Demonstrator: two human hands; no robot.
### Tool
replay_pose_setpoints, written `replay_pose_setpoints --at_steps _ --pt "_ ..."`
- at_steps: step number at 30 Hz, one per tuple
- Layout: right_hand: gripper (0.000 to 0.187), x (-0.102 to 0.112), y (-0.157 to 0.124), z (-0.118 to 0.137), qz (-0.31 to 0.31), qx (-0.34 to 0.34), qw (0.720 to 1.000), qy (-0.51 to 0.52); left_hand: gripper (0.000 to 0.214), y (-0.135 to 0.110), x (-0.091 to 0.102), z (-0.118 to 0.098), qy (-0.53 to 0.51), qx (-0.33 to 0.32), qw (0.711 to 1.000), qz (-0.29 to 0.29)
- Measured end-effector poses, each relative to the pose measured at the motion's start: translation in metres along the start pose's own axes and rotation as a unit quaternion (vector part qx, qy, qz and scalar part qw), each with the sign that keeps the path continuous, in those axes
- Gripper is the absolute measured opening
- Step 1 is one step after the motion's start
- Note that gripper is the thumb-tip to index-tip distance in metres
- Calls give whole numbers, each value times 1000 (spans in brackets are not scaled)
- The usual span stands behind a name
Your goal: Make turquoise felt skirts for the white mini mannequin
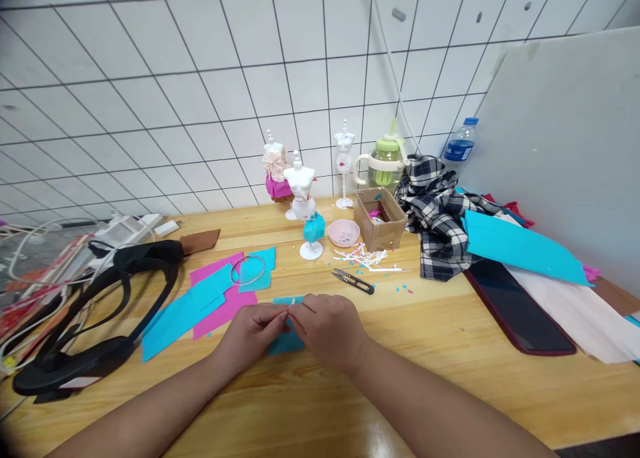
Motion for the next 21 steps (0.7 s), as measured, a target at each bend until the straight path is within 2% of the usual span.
replay_pose_setpoints --at_steps 2,9,16,21 --pt "17 1 1 3 -7 -7 1000 -13 34 -1 0 -3 2 -13 1000 -7" --pt "10 4 2 7 -9 -93 996 -8 28 -7 2 -8 12 -21 999 -34" --pt "14 8 1 3 -21 -82 996 15 29 -7 1 -7 -22 9 1000 -14" --pt "14 8 1 5 -8 -59 998 12 27 -9 0 -10 32 -17 999 -40"
Point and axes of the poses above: each hand's wrist, its own y-axis towards the middle knuckle, its own x-axis out of the back of the hand, z = x × y, the point moved 5 cm from there along y, towards the middle knuckle, and after that the axes turned 13 degrees about x, right-handed, at the moved point
